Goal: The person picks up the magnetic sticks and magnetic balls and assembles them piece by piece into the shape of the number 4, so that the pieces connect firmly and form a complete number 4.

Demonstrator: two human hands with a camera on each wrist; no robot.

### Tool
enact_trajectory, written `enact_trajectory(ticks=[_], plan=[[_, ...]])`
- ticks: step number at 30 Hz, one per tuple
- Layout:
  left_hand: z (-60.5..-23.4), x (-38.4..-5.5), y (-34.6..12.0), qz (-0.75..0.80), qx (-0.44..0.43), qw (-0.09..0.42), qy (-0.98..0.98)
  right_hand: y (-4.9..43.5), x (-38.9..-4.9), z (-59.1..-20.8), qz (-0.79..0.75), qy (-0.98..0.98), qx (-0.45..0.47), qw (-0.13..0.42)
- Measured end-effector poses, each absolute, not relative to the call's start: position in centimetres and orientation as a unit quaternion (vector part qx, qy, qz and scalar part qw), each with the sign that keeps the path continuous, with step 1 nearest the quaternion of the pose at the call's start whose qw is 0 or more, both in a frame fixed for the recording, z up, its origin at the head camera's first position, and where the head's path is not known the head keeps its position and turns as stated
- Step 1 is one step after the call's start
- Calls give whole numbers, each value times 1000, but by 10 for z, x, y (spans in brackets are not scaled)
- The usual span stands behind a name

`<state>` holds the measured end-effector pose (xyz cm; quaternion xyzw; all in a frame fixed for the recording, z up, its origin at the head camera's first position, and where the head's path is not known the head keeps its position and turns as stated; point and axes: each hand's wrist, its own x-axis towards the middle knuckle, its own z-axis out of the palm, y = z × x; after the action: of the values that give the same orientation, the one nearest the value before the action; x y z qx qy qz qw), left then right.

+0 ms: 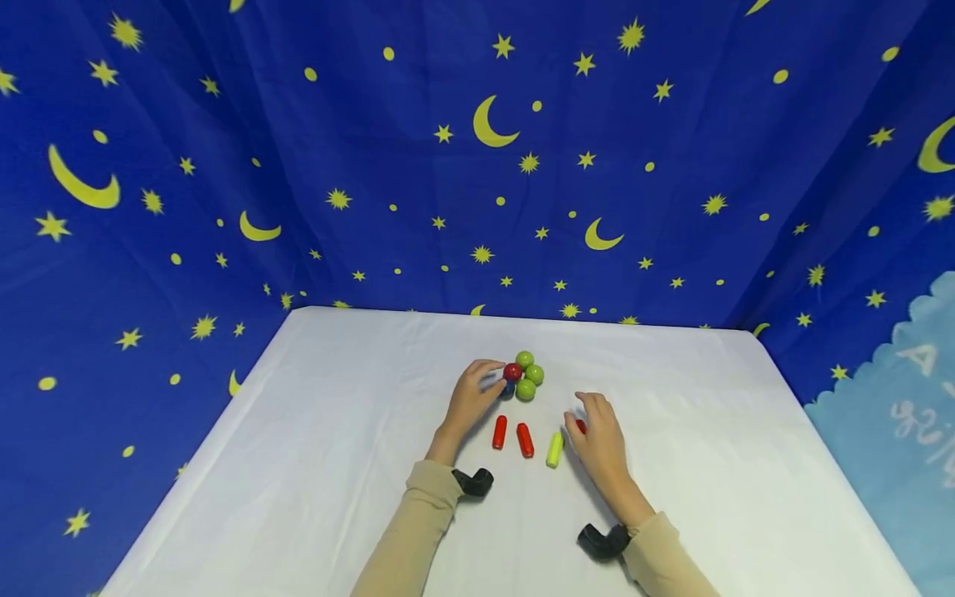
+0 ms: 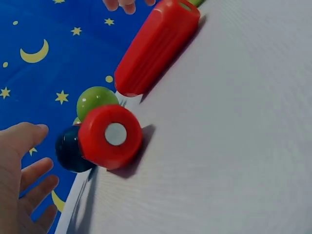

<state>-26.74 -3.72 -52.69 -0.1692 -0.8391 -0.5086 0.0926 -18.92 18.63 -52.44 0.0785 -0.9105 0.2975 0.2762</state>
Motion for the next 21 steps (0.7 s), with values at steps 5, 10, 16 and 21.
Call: enact_trajectory(ticks=[5,10,16,21], plan=[[-535,-269,-35,-549,-166,89,-815,190,-184,-533,304,-914,65,262],[-543,-267,-36,-565,-160,86,-805,190,-182,-540,310,-921,47,231],[-545,-266,-35,-568,-163,88,-802,191,-181,-544,317,-924,40,211],[-545,-269,-35,-551,-175,89,-811,191,-183,-543,323,-920,46,216]])
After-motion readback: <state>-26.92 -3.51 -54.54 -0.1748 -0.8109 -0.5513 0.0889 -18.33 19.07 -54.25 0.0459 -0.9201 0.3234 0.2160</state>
